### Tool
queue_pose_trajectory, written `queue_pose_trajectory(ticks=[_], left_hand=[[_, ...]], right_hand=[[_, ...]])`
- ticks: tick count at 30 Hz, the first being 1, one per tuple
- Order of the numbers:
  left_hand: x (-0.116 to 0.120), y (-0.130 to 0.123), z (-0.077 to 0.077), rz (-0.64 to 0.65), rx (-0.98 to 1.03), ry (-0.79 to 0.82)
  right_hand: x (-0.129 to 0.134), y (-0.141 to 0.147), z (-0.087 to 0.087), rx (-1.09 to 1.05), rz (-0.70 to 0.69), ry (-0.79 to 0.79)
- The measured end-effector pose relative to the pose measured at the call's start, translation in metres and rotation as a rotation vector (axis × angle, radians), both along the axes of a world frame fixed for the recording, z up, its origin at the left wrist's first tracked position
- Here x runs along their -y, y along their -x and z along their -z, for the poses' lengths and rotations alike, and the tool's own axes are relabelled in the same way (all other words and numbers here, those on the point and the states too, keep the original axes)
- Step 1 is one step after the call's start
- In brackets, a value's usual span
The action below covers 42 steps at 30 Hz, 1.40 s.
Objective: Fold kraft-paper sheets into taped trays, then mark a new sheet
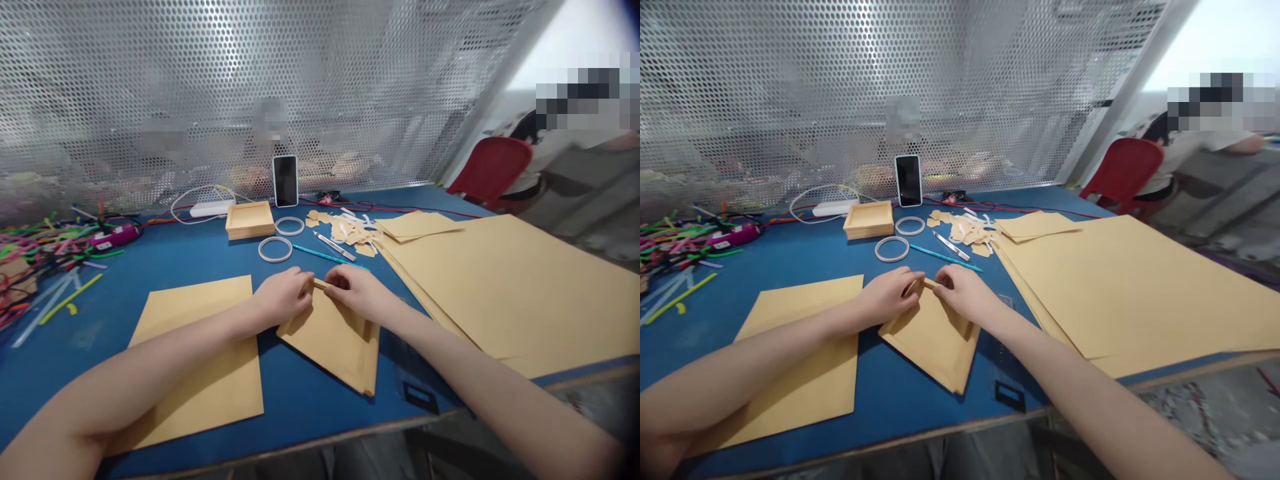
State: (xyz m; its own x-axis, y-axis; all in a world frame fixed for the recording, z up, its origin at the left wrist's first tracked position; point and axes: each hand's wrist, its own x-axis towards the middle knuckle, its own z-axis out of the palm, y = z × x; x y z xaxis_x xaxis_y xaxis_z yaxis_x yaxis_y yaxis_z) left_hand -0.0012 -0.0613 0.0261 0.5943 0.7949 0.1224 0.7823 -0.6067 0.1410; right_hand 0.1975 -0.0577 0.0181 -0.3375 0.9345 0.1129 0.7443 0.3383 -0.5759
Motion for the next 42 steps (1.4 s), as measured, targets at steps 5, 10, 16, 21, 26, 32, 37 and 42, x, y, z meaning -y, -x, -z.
queue_pose_trajectory(ticks=[5, 10, 16, 21, 26, 32, 37, 42], left_hand=[[0.004, -0.006, 0.004, 0.004, 0.044, -0.091], [-0.001, -0.011, 0.01, 0.112, 0.033, -0.091], [-0.001, -0.011, 0.01, 0.11, -0.004, -0.088], [0.0, -0.011, 0.008, 0.117, -0.012, -0.088], [-0.003, -0.011, 0.01, 0.177, 0.012, -0.087], [-0.004, -0.013, 0.007, 0.297, 0.107, -0.015], [-0.002, -0.014, 0.006, 0.321, 0.183, 0.062], [-0.001, -0.017, 0.006, 0.312, 0.208, 0.131]], right_hand=[[-0.005, 0.005, 0.004, -0.026, -0.018, -0.069], [-0.009, 0.002, -0.005, -0.03, -0.046, 0.056], [-0.01, -0.02, -0.026, -0.02, -0.082, 0.245], [-0.009, -0.035, -0.027, -0.012, -0.127, 0.293], [-0.007, -0.033, -0.025, -0.001, -0.123, 0.223], [-0.007, -0.029, -0.024, 0.01, -0.125, 0.169], [-0.006, -0.028, -0.023, 0.024, -0.136, 0.13], [-0.004, -0.027, -0.022, 0.049, -0.138, 0.084]])
